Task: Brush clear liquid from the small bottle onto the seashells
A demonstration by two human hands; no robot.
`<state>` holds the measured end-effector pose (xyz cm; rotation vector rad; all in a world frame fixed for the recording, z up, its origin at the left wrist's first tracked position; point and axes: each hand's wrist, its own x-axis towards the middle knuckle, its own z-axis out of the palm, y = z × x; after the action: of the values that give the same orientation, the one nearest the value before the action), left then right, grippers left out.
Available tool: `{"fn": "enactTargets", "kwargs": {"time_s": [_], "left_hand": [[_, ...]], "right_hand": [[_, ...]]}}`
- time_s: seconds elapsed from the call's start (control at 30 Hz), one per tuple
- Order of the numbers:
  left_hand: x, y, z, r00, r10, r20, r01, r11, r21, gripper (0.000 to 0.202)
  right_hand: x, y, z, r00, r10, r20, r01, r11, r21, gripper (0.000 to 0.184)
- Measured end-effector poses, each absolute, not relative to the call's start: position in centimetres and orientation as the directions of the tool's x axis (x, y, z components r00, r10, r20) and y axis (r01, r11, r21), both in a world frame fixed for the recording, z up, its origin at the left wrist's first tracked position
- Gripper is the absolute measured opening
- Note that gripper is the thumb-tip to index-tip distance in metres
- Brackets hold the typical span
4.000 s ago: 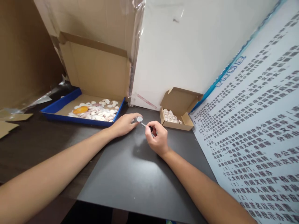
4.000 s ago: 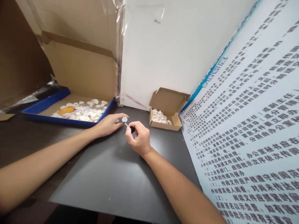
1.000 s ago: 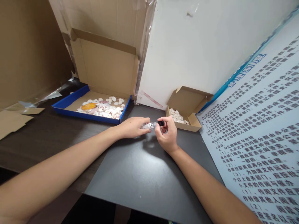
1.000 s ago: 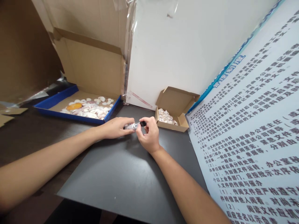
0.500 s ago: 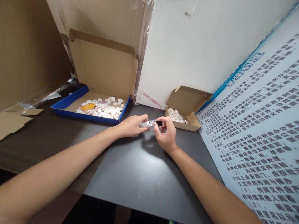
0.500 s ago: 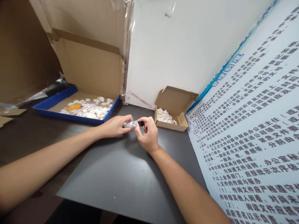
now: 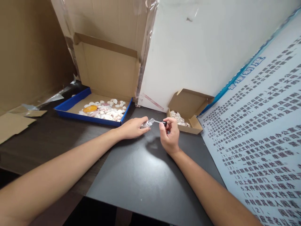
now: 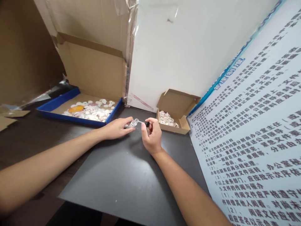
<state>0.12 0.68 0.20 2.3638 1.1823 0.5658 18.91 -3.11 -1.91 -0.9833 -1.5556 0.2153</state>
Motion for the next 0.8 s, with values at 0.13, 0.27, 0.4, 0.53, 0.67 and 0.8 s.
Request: {"fn": "enactTargets", "kwargs": {"time_s": [0.13, 0.27, 0.4, 0.53, 0.67, 0.8], "left_hand": [[0.09, 0.79, 0.06, 0.527, 0.829, 0.186, 0.639, -0.531, 0.556, 0.025], [0.06, 0.86, 0.04, 0.493, 0.847, 0.199, 0.647, -0.510, 0.567, 0.026], [0.02, 0.88, 0.10, 0.486, 0.849, 0.209, 0.656, -0.512, 0.555, 0.027], [0.04, 0.89, 0.17, 0.477, 0.853, 0.211, 0.668, -0.508, 0.544, 0.028], [0.11, 0.86, 0.21, 0.463, 0.860, 0.215, 0.668, -0.497, 0.553, 0.029], [0.12, 0.87, 0.22, 0.459, 0.863, 0.210, 0.671, -0.491, 0.556, 0.028]], "right_hand": [[18.90, -2.94, -1.84, 0.110, 0.684, 0.721, 0.454, 0.611, -0.648, 0.010], [18.99, -2.85, -1.82, 0.102, 0.709, 0.697, 0.451, 0.592, -0.668, 0.011], [19.14, -2.76, -2.05, 0.089, 0.758, 0.647, 0.491, 0.531, -0.690, 0.015], [19.21, -2.69, -2.33, 0.065, 0.785, 0.616, 0.526, 0.497, -0.690, 0.015], [19.24, -2.67, -2.45, 0.061, 0.791, 0.609, 0.549, 0.483, -0.682, 0.015], [19.23, -2.74, -2.43, 0.041, 0.790, 0.612, 0.572, 0.484, -0.662, 0.016]]}}
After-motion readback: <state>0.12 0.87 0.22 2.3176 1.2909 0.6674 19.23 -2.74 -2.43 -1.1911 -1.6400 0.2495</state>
